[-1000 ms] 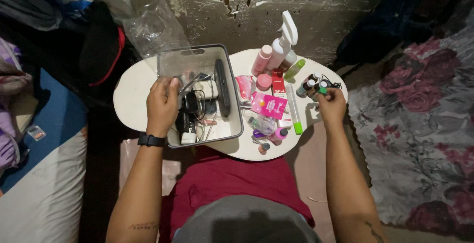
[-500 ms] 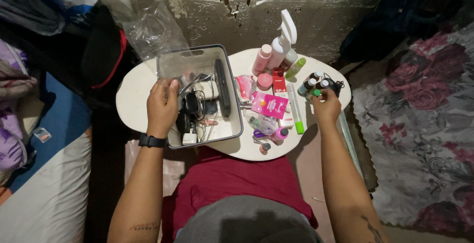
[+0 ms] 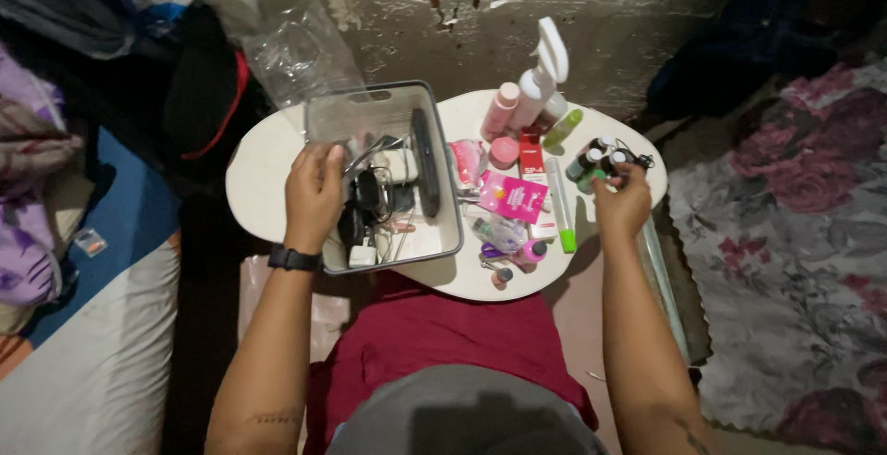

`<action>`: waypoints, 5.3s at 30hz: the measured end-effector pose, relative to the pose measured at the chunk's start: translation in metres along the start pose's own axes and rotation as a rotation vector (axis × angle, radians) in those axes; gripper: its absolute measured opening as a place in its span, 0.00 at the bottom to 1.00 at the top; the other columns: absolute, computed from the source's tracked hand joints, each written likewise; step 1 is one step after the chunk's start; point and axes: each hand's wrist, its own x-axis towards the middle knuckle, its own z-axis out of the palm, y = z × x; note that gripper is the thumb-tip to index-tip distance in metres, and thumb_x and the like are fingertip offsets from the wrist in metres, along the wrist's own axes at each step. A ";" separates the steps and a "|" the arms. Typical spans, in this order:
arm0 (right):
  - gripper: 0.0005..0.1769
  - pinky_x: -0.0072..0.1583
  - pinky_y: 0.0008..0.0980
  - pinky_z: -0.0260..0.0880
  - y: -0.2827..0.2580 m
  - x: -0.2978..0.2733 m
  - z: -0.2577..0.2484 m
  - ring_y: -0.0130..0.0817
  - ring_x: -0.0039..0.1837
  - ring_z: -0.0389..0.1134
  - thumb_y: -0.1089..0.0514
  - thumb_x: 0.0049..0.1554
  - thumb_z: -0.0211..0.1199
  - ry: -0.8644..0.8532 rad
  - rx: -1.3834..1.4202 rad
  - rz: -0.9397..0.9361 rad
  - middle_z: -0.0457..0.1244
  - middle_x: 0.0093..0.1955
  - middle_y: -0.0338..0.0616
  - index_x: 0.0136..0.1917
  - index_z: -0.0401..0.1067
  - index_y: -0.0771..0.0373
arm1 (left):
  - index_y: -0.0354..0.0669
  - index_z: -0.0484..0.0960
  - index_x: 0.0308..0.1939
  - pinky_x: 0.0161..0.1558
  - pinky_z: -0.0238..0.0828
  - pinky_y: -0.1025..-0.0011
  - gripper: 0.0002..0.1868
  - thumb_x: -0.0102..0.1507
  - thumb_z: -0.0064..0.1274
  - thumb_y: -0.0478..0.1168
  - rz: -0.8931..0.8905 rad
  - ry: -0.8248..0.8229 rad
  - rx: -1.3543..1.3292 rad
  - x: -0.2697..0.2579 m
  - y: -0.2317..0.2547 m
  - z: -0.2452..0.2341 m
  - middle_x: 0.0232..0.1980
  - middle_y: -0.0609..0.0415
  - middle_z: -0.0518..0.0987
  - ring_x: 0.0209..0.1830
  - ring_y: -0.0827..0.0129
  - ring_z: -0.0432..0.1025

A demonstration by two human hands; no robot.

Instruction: The person empties a small plastic container by removing various items such as a remote, wallet, and small accessories, placing them on a nearby table. Then the person wipes the inside of the container with a cloth.

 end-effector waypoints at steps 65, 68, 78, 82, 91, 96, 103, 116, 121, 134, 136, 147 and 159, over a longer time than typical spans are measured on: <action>0.39 0.58 0.52 0.69 0.058 0.015 -0.074 0.52 0.55 0.72 0.38 0.37 0.81 -0.299 -0.386 0.054 0.72 0.52 0.52 0.57 0.79 0.60 | 0.34 0.76 0.49 0.49 0.69 0.72 0.14 0.78 0.42 0.43 -0.056 0.013 -0.147 -0.003 0.000 -0.002 0.44 0.50 0.80 0.44 0.70 0.72; 0.39 0.55 0.52 0.71 0.075 0.014 -0.060 0.54 0.53 0.72 0.35 0.37 0.81 -0.347 -0.466 0.162 0.71 0.52 0.55 0.55 0.80 0.60 | 0.34 0.76 0.49 0.47 0.68 0.73 0.14 0.78 0.43 0.43 -0.096 0.002 -0.156 -0.004 0.002 -0.002 0.43 0.51 0.79 0.42 0.72 0.70; 0.46 0.59 0.58 0.67 0.091 0.008 -0.028 0.56 0.63 0.67 0.27 0.39 0.77 -0.328 -0.494 0.129 0.68 0.59 0.57 0.60 0.78 0.60 | 0.35 0.76 0.50 0.49 0.68 0.76 0.13 0.78 0.42 0.43 -0.113 -0.014 -0.197 -0.004 0.000 -0.002 0.46 0.53 0.81 0.44 0.75 0.70; 0.47 0.56 0.58 0.66 0.097 0.011 -0.020 0.58 0.62 0.66 0.27 0.36 0.78 -0.261 -0.484 0.082 0.68 0.59 0.56 0.58 0.78 0.62 | 0.35 0.76 0.50 0.49 0.67 0.75 0.13 0.78 0.42 0.42 -0.102 -0.014 -0.209 -0.003 -0.005 0.000 0.46 0.53 0.81 0.44 0.75 0.71; 0.48 0.62 0.55 0.68 0.100 0.019 -0.025 0.63 0.63 0.67 0.30 0.46 0.77 -0.288 -0.358 0.188 0.66 0.62 0.67 0.65 0.74 0.68 | 0.35 0.78 0.48 0.50 0.70 0.72 0.13 0.76 0.43 0.41 -0.049 0.033 -0.200 -0.003 -0.005 0.002 0.44 0.52 0.81 0.45 0.70 0.74; 0.34 0.65 0.53 0.66 0.037 0.015 -0.047 0.61 0.66 0.65 0.44 0.56 0.78 0.001 -0.194 -0.185 0.65 0.66 0.62 0.68 0.75 0.66 | 0.35 0.79 0.46 0.48 0.71 0.69 0.14 0.76 0.43 0.42 -0.067 0.030 -0.153 -0.002 0.004 -0.001 0.42 0.49 0.81 0.43 0.65 0.75; 0.18 0.57 0.40 0.70 -0.126 -0.008 -0.051 0.43 0.58 0.67 0.55 0.56 0.70 -0.274 0.262 -0.354 0.67 0.58 0.51 0.59 0.77 0.62 | 0.34 0.79 0.46 0.48 0.71 0.65 0.15 0.75 0.43 0.43 -0.053 0.048 -0.113 -0.001 0.005 -0.002 0.43 0.45 0.81 0.44 0.57 0.76; 0.11 0.54 0.48 0.69 -0.286 -0.081 0.076 0.52 0.54 0.69 0.59 0.52 0.65 -0.865 0.085 -0.825 0.67 0.52 0.51 0.51 0.80 0.57 | 0.34 0.79 0.47 0.48 0.71 0.61 0.16 0.75 0.44 0.46 -0.048 0.071 -0.078 -0.002 0.000 0.001 0.43 0.42 0.81 0.44 0.52 0.76; 0.14 0.55 0.47 0.72 -0.273 -0.094 0.100 0.53 0.58 0.70 0.65 0.50 0.61 -0.683 0.039 -0.935 0.66 0.60 0.52 0.50 0.78 0.58 | 0.34 0.79 0.48 0.47 0.72 0.61 0.17 0.74 0.43 0.46 -0.054 0.072 -0.129 -0.001 0.002 0.003 0.44 0.42 0.81 0.44 0.52 0.77; 0.15 0.58 0.46 0.71 -0.268 -0.100 0.104 0.50 0.63 0.66 0.63 0.53 0.61 -0.822 -0.113 -0.944 0.62 0.62 0.51 0.53 0.80 0.56 | 0.33 0.79 0.49 0.47 0.72 0.61 0.18 0.75 0.43 0.47 -0.057 0.059 -0.115 -0.001 0.004 0.003 0.43 0.41 0.82 0.44 0.51 0.77; 0.19 0.58 0.44 0.71 -0.268 -0.100 0.106 0.49 0.63 0.66 0.66 0.50 0.61 -0.829 -0.172 -0.965 0.62 0.61 0.52 0.54 0.79 0.56 | 0.33 0.79 0.49 0.47 0.72 0.61 0.18 0.74 0.43 0.47 -0.051 0.061 -0.109 0.000 0.004 0.004 0.44 0.41 0.82 0.44 0.51 0.77; 0.17 0.61 0.50 0.60 -0.265 -0.099 0.100 0.49 0.65 0.61 0.58 0.46 0.66 -0.758 -0.066 -1.030 0.63 0.60 0.49 0.51 0.80 0.55 | 0.35 0.79 0.45 0.48 0.72 0.62 0.17 0.75 0.42 0.46 -0.067 0.053 -0.094 0.001 0.007 0.003 0.42 0.43 0.83 0.44 0.53 0.77; 0.10 0.62 0.49 0.57 -0.236 -0.094 -0.013 0.44 0.60 0.62 0.56 0.47 0.72 -0.496 0.107 -0.993 0.65 0.52 0.39 0.44 0.81 0.52 | 0.34 0.80 0.47 0.47 0.72 0.66 0.15 0.74 0.43 0.44 -0.050 0.055 -0.147 0.000 0.003 0.004 0.43 0.45 0.82 0.44 0.59 0.78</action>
